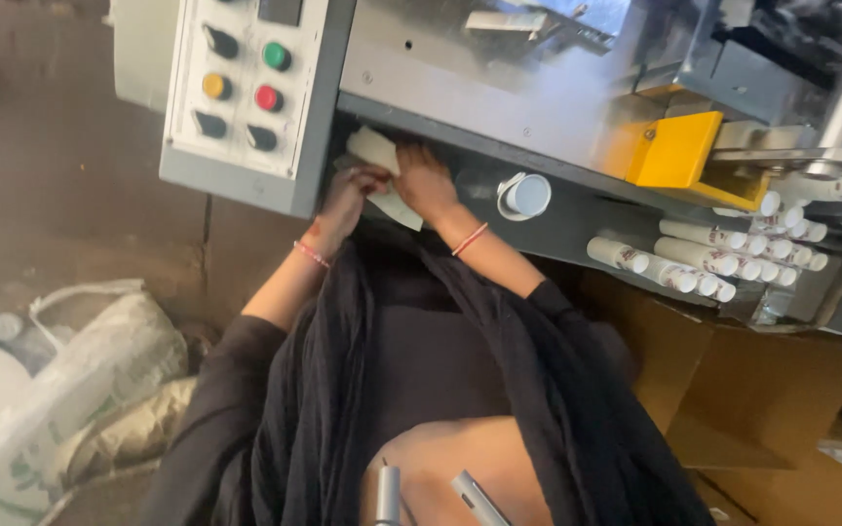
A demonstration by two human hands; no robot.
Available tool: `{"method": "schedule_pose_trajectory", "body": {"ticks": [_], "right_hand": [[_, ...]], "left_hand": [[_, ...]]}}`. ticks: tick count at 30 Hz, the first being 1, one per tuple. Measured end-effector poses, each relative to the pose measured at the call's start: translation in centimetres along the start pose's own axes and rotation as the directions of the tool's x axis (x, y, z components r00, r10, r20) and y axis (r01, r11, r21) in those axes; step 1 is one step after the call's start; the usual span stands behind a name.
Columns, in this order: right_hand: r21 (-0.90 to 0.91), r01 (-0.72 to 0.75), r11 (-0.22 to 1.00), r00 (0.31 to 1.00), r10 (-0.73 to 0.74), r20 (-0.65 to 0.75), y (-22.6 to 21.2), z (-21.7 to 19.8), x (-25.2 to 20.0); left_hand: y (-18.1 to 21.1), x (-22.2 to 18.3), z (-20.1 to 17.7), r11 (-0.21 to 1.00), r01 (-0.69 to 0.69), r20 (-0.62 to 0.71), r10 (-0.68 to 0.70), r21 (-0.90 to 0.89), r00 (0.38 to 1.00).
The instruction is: Organizing, stacking, and inserting paper cups or printed cup blanks into a manufacturing machine.
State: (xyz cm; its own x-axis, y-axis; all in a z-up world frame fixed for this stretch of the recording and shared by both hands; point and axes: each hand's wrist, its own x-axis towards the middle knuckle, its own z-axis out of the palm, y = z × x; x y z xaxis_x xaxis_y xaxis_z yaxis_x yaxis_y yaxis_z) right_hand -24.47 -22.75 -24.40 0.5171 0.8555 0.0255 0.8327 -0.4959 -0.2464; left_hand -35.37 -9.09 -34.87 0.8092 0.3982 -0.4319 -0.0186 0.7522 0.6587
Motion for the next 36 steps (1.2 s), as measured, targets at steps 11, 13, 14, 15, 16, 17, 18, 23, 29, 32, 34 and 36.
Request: {"method": "schedule_pose_trajectory", "body": {"ticks": [11, 13, 14, 15, 16, 17, 18, 23, 29, 32, 34, 36], "right_hand": [[0.238, -0.09, 0.967, 0.989, 0.114, -0.091, -0.5, -7.6, -1.7], [0.245, -0.063, 0.967, 0.991, 0.091, -0.103, 0.0, -8.4, -2.1], [0.251, -0.038, 0.967, 0.991, 0.069, -0.117, 0.3, -8.8, -2.3], [0.253, -0.036, 0.967, 0.991, 0.067, -0.115, 0.0, -9.6, -2.6], [0.316, -0.032, 0.948, 0.991, 0.07, -0.11, -0.2, -10.4, -2.8], [0.378, -0.029, 0.925, 0.992, 0.073, -0.104, -0.5, -11.2, -3.1], [0.38, -0.027, 0.925, 0.992, 0.07, -0.101, -1.0, -12.2, -3.1], [0.423, -0.105, 0.9, 0.987, 0.146, -0.066, -2.4, -14.7, -2.8], [0.372, -0.05, 0.927, 0.998, 0.058, -0.011, -2.3, -12.0, -4.0], [0.371, -0.091, 0.924, 0.996, 0.078, 0.049, -1.9, -11.3, -5.5], [0.357, -0.108, 0.928, 0.993, 0.084, 0.083, -1.5, -11.2, -6.5], [0.346, -0.133, 0.929, 0.988, 0.099, 0.115, -1.2, -11.0, -7.4]], "left_hand": [[-4.4, 1.7, -6.1, 0.72, -0.125, 0.092, 0.085, 0.683, 0.992], [-4.1, 1.4, -6.2, 0.538, -0.184, 0.124, 0.146, 0.822, 0.981], [-4.0, 1.3, -6.2, 0.326, -0.23, 0.173, 0.195, 0.917, 0.965], [-4.7, 1.6, -6.8, 0.327, -0.227, 0.169, 0.196, 0.918, 0.966], [-5.5, 2.0, -7.5, 0.029, -0.283, 0.27, 0.227, 0.959, 0.936], [-6.2, 2.3, -8.3, -0.27, -0.31, 0.373, 0.224, 0.911, 0.9], [-5.6, 1.8, -7.6, -0.269, -0.306, 0.368, 0.225, 0.913, 0.902], [-0.5, -2.3, -2.2, 0.51, 0.617, -0.42, -0.455, 0.599, 0.785], [-13.5, 2.9, -12.4, 0.657, 0.568, -0.275, -0.502, 0.496, 0.82], [-5.1, -2.5, -4.1, 0.562, 0.532, -0.448, -0.294, 0.633, 0.844], [-4.9, -2.3, -3.3, 0.334, 0.174, -0.208, 0.067, 0.926, 0.976], [-6.5, 1.1, -4.7, -0.059, -0.167, 0.178, 0.305, 0.984, 0.936]]}}
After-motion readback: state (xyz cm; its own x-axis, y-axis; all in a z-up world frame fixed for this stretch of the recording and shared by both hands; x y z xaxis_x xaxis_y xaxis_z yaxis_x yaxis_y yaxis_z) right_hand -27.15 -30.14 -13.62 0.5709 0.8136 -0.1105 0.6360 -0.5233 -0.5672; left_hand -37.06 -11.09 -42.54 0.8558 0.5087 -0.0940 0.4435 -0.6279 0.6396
